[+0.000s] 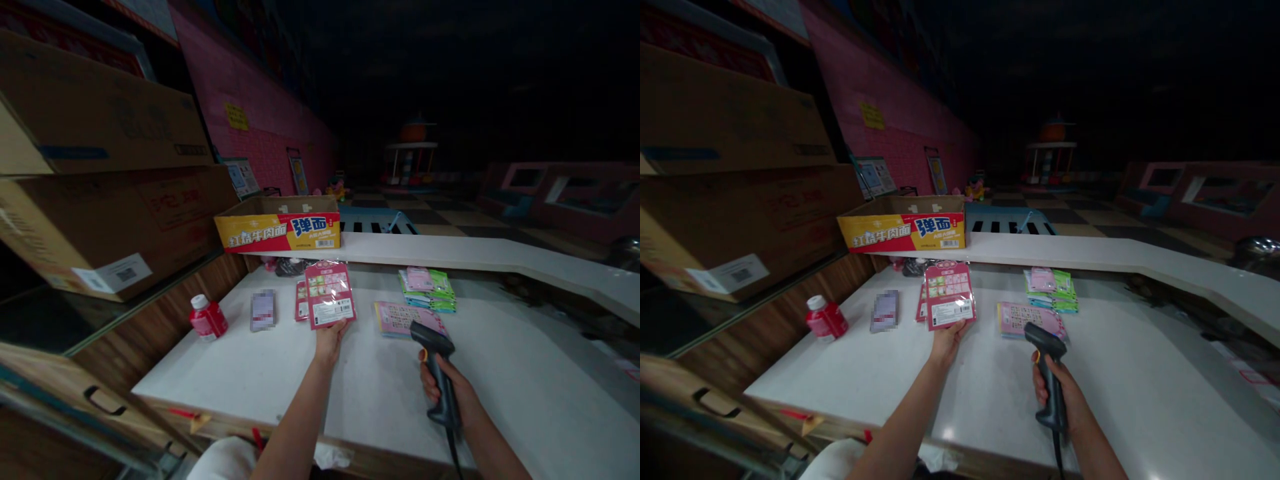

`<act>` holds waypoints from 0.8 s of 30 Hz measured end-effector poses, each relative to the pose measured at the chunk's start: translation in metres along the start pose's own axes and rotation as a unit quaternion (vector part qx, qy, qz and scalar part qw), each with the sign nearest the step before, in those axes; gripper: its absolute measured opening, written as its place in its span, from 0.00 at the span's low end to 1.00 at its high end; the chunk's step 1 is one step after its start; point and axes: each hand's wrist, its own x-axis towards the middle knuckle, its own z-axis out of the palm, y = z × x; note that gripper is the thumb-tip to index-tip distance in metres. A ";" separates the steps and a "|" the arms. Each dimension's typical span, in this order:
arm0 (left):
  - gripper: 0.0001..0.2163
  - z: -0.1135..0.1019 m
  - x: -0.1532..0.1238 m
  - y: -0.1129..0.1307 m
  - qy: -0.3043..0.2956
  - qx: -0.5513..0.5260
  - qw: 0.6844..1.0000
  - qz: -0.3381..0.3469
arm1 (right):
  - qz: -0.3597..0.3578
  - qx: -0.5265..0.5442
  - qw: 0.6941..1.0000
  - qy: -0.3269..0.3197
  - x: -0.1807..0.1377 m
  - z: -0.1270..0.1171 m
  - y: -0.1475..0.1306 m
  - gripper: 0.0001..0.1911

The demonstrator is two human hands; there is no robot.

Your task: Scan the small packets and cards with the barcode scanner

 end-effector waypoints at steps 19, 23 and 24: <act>0.28 0.002 -0.007 -0.005 -0.007 0.006 1.000 0.022 | -0.042 -0.245 0.962 0.110 0.000 0.109 0.018 0.22; 0.27 0.005 -0.007 -0.005 -0.007 0.014 0.999 0.044 | -0.039 -0.252 0.961 0.103 0.000 0.110 0.015 0.22; 0.28 0.005 -0.007 -0.005 -0.007 0.010 0.999 0.045 | -0.038 -0.254 0.961 0.104 -0.001 0.111 0.014 0.22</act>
